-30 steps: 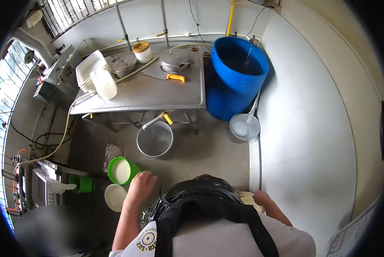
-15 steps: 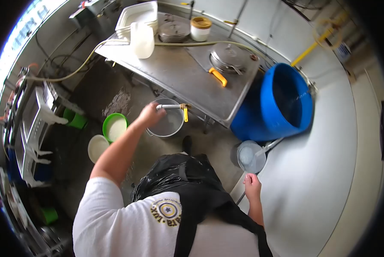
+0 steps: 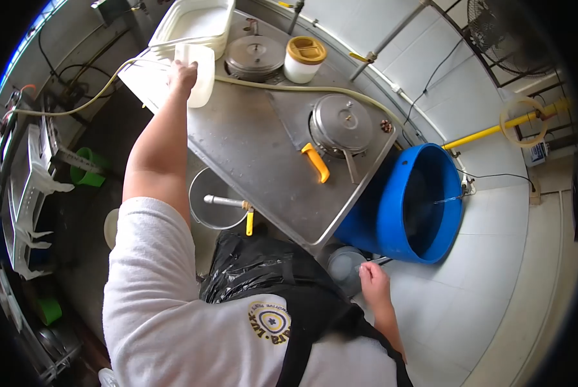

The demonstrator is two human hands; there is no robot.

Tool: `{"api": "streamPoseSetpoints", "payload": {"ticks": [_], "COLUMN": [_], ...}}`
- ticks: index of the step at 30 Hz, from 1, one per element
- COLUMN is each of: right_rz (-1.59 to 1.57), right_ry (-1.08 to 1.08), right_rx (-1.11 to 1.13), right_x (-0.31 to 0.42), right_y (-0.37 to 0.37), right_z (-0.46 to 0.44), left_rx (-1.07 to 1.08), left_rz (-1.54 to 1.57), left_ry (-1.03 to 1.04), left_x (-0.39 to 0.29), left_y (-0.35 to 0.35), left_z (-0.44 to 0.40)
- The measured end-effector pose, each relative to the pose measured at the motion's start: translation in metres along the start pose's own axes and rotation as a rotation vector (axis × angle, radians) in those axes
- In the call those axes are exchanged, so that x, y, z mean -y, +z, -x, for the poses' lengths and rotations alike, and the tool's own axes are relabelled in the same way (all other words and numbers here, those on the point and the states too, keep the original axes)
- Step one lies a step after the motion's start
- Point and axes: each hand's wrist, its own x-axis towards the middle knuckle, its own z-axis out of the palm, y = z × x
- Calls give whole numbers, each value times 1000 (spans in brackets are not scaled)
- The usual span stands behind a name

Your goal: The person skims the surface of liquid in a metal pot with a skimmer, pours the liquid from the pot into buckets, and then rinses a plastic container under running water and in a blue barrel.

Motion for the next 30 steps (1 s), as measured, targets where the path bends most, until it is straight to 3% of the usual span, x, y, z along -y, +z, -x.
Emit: {"api": "streamPoseSetpoints", "payload": {"ticks": [2, 4, 5, 7, 8, 10, 12, 14, 16, 17, 18, 20, 22, 24, 25, 30], "right_rz": [-72, -112, -128, -176, -206, -47, 177, 124, 392, 516, 646, 794, 1001, 926, 939, 886], "right_ry": [-108, -150, -194, -289, -338, -536, -608, -498, -277, -84, 113, 310, 462, 592, 621, 501], "right_rx": [-61, -132, -187, -287, -337, -532, -741, -784, -612, -466, -314, 56, 279, 345, 390, 509], "right_x": [-3, 14, 22, 33, 36, 57, 47, -56, -140, -163, -188, -247, -234, -370, -424, -472], "right_y": [-12, -31, -44, -64, -74, -97, -111, -121, -148, -154, -159, -150, -139, -95, -78, -25], "right_z": [-26, -50, -63, -92, -108, -140, -172, -212, -234, -239, -240, -248, -236, -285, -304, -349], "left_rx": [65, 64, 129, 78, 74, 309, 680, 1020, 1074, 997, 967, 936, 826, 701, 610, 408], "left_rz": [18, 66, 425, 343, 772, 891, 820, 586, 583, 541, 480, 218, 132, 125, 121, -18], "left_ry": [-34, 88, 225, 366, 491, 634, 782, 910, 760, 733, 616, 292, 63, -158, -214, -465], "left_x": [8, -75, -110, -204, -246, -307, -345, -355, -336, -316, -297, -248, -200, -167, -155, -130], "left_y": [63, 52, 56, 13, 1, -19, -41, -73, -79, -80, -88, -92, -108, -136, -151, -206], "left_z": [-15, 58, 106, 212, 269, 384, 459, 491, 502, 504, 503, 513, 536, 573, 593, 683]}}
